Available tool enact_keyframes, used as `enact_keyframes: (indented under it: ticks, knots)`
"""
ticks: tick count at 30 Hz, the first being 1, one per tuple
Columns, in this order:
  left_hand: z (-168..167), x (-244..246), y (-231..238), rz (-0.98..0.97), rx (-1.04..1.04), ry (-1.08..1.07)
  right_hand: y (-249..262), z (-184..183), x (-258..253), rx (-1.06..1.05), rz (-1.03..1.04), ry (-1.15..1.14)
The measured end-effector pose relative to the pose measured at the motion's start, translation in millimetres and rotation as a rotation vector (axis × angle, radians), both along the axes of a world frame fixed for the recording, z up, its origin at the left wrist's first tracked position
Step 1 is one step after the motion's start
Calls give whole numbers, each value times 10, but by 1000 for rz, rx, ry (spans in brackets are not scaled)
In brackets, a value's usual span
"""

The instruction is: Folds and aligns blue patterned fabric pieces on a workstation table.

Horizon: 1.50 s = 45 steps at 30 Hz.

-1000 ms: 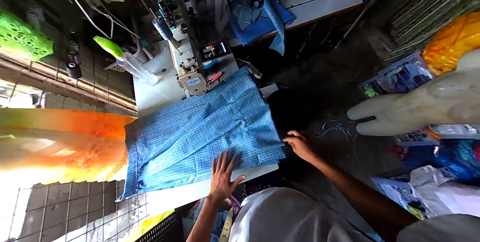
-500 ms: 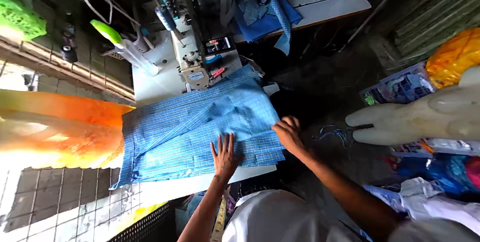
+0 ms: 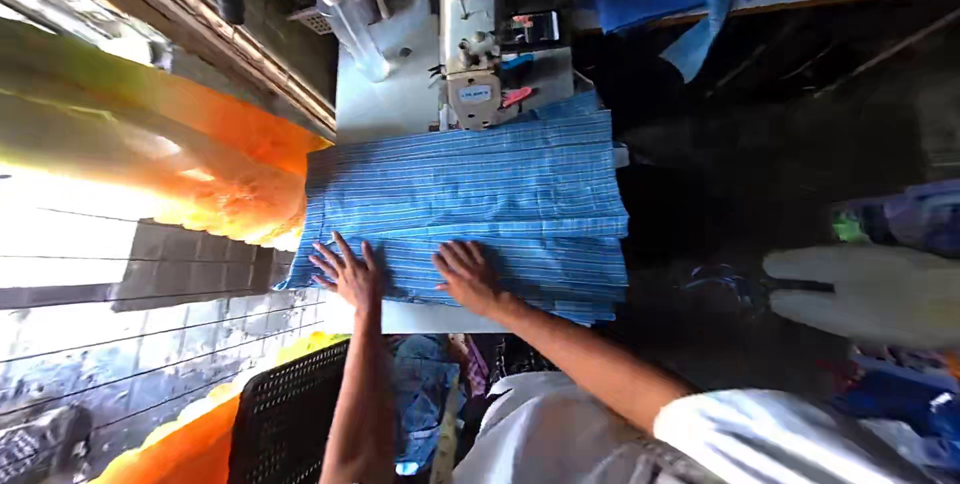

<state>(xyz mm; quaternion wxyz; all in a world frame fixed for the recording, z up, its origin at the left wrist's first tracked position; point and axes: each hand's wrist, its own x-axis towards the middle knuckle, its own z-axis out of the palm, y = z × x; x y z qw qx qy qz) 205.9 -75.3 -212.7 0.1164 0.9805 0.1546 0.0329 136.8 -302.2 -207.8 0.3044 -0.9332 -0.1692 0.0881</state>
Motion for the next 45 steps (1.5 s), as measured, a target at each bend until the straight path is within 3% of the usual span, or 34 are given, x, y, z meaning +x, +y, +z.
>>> enact_keyframes:
  ticks: [3, 6, 8, 10, 11, 14, 18, 21, 25, 30, 33, 36, 39, 41, 43, 45]
  knots:
    - [-276, -10, 216, -101, -9, 87, -197, -387, -252, -96, -99, -120]
    - [-420, -86, 388, -139, -2, 45, -1237, -629, -895, -246, -357, -154]
    - [-419, -152, 387, -126, -19, 54, -1890, -559, -1398, -305, -693, 112]
    - [-355, -107, 363, -120, -25, 3, -2396, -445, -1560, -233, -1081, 374]
    - [-283, -62, 349, -124, -9, -34, -2578, -355, -1532, -189, -1154, 390]
    - [6, 54, 371, -177, 43, -53, -2707, -63, -1079, -69, -952, 235]
    - [118, 391, 413, -337, 5, 39, -2663, 61, -193, -129, -562, 110]
    - [78, 558, 449, -352, -27, 98, -2658, 296, 109, -164, -391, 222]
    - [99, 654, 511, -168, 0, 44, -2811, 385, 192, -155, -290, 372]
    - [371, 765, 603, 234, -166, 108, -2865, 257, 114, -195, -356, 294]
    - [437, 855, 612, 240, -195, 185, -2764, 140, 39, -260, -343, 194]
    - [469, 872, 601, 253, -174, 151, -2690, 113, -132, -304, -368, -115]
    - [385, 740, 742, 189, -159, 45, -2562, 241, -551, -312, -525, -394]
    - [276, 618, 829, 156, -160, 76, -2455, 87, -956, -311, -549, -308]
    - [199, 587, 892, 141, -175, 139, -2407, -134, -1262, -242, -607, 57]
    - [216, 612, 927, 134, -177, 170, -2464, -171, -1276, -32, -834, 340]
